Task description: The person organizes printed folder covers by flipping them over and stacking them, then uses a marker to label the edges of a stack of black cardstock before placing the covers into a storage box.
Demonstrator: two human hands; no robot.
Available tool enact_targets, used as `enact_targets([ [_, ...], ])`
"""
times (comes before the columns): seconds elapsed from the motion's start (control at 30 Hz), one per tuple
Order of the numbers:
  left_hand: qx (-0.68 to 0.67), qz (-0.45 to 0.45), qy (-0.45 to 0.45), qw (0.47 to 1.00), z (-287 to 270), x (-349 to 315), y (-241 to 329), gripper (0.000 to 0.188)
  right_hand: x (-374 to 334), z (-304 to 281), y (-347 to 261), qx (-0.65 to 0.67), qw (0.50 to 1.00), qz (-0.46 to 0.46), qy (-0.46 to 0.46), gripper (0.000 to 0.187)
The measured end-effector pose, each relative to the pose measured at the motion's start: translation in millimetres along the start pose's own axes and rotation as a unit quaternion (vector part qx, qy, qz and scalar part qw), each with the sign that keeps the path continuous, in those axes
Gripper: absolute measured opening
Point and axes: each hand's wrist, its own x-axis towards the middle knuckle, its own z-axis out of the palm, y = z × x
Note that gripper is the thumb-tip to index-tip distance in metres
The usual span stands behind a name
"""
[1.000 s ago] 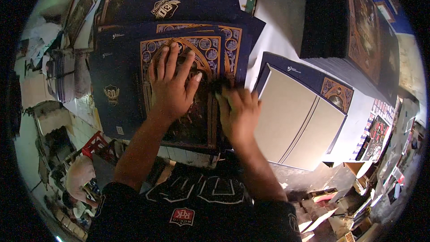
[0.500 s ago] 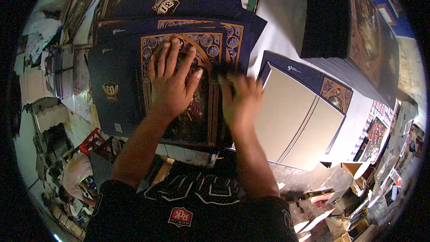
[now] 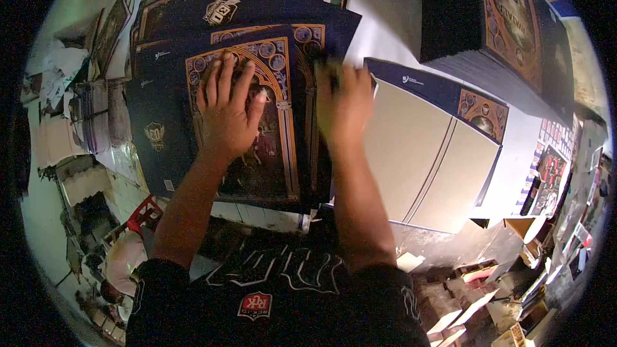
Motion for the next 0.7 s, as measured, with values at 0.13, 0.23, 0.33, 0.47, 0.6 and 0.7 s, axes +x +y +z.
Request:
enact_targets([
  [0.13,-0.038,0.007,0.007,0.999,9.1,0.1,-6.9,0.049,9.1,2.2,-0.4,0.02,0.999,0.008,-0.027,0.018],
  [0.23,0.001,-0.018,0.009,1.0,2.4,-3.5,-5.4,0.047,-84.3,-24.0,4.6,0.036,0.997,-0.018,-0.059,0.016],
  [0.33,-0.007,-0.011,0.002,1.0,3.3,0.5,-4.0,0.047,-78.7,-21.5,9.3,0.045,0.997,0.049,-0.046,0.016],
  [0.47,-0.02,0.008,-0.002,1.0,3.1,4.9,1.2,0.049,24.8,2.3,3.3,0.061,0.998,0.013,0.02,0.02],
  [0.6,0.008,-0.005,-0.021,1.0,1.1,1.1,-4.5,0.05,-72.1,-18.9,14.0,0.101,0.991,0.062,-0.062,0.018],
  [0.7,0.003,-0.003,-0.018,1.0,0.0,0.2,-3.2,0.049,-83.7,-25.5,14.3,0.084,0.992,0.043,-0.078,0.017],
])
